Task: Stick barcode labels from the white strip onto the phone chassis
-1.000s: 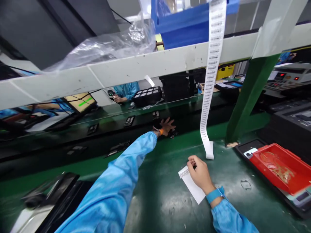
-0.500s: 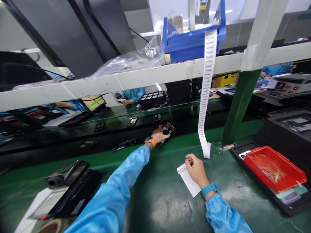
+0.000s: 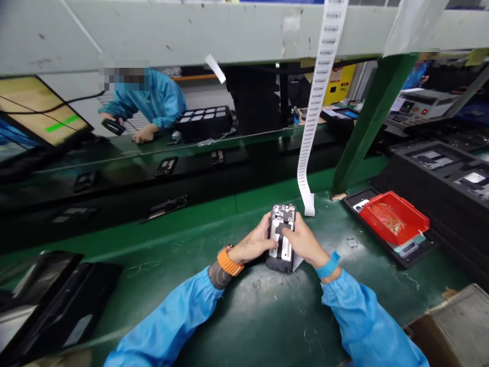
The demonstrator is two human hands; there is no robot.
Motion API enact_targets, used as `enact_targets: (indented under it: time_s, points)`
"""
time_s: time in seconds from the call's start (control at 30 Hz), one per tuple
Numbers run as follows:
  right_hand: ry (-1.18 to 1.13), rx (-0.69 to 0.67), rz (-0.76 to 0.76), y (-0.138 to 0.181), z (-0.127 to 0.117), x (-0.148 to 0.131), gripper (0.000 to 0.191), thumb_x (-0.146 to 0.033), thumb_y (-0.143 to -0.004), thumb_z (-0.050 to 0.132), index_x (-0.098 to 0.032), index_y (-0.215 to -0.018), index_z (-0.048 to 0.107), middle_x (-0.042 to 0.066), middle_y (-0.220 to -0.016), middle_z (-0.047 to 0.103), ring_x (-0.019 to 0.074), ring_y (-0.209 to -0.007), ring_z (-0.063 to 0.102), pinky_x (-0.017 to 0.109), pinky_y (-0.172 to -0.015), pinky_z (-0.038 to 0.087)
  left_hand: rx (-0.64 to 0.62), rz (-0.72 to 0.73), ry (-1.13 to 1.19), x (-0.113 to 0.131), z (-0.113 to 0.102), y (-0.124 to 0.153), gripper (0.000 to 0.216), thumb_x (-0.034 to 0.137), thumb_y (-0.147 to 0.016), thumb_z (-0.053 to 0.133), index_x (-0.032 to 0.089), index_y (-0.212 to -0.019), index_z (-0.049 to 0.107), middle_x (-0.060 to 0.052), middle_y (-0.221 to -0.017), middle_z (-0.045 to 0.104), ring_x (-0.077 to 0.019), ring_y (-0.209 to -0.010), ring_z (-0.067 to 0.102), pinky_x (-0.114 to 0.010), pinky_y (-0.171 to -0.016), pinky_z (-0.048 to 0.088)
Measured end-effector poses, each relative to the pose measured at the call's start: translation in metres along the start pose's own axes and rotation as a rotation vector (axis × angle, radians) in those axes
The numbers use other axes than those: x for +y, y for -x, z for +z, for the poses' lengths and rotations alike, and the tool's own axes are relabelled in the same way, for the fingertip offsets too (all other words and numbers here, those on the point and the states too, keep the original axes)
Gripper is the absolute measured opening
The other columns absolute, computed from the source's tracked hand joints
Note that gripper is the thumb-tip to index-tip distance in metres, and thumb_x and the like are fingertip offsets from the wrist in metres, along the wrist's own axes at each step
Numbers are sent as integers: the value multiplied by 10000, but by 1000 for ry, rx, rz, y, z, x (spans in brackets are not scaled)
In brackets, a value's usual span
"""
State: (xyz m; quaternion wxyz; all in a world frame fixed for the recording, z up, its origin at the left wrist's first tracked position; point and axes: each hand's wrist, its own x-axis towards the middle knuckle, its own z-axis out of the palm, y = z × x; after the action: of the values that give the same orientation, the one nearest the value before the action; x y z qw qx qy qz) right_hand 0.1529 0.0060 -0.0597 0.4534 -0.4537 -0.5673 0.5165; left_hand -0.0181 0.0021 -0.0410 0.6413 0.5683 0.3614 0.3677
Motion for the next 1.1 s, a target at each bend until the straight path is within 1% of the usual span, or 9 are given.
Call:
enact_targets:
  time_s: [0.1,0.2,0.33,0.4,0.5,0.6,0.67,0.97,1.1]
  points:
    - [44,6,19,-4,-7,-3,364,-354,-830,621,-172,-1145,597,73,-1062,715,234,-951,672,363,-829,546,-32,-36,222,-6,0,0,817,71,-610,624,217,-1371,366,-57,-1118,617,-187,-911,623,-306,-790,502]
    - [181,38,14,-6,-9,-6,358,-475,-885,571,-145,-984,669,73,-888,736,234,-790,676,325,-690,528,118,-20,149,-9,9,-2,611,96,-647,701,179,-1225,523,-55,-1051,652,-189,-918,629,-307,-817,505]
    - [374,49,-39,0,-7,-9,512,-534,-984,369,-163,-782,657,57,-766,701,231,-762,653,318,-682,505,319,-19,138,-9,17,-6,432,258,-688,808,138,-1070,648,-77,-1001,698,-185,-879,647,-293,-802,515]
    - [376,50,-82,6,-5,-12,456,-497,-1002,347,-173,-912,654,40,-748,677,207,-718,643,304,-646,511,358,-53,244,-6,17,-7,408,374,-712,807,120,-1001,676,-81,-911,710,-171,-767,651,-291,-723,527]
    - [411,134,-262,13,-1,-18,282,-377,-954,504,-193,-1154,581,48,-882,658,179,-721,630,301,-657,534,409,-92,478,-1,15,-7,448,452,-696,813,109,-954,683,-69,-823,708,-159,-675,646,-296,-668,540]
    - [591,99,-485,16,4,-22,200,-229,-905,556,-201,-1094,615,90,-1035,613,197,-860,625,340,-785,542,473,-98,607,5,13,-7,430,412,-638,858,114,-894,681,-53,-804,709,-146,-667,650,-266,-651,538]
    - [676,42,-541,17,7,-21,204,-170,-916,506,-203,-1072,633,98,-1049,592,211,-930,616,359,-845,531,488,-102,637,8,14,-5,421,397,-629,864,118,-884,679,-49,-794,708,-142,-656,650,-253,-631,532]
    - [687,-88,-396,14,-3,-27,99,-157,-901,540,-217,-924,615,48,-930,547,186,-820,578,334,-765,495,245,-278,743,13,10,-1,362,373,-756,789,144,-990,636,-59,-776,696,-172,-602,648,-313,-613,539]
    - [681,-158,-323,13,-7,-29,82,-166,-895,551,-214,-844,593,39,-908,543,196,-864,570,333,-779,481,83,-386,748,12,8,1,525,623,-813,662,127,-986,661,-80,-758,692,-158,-574,630,-277,-594,503]
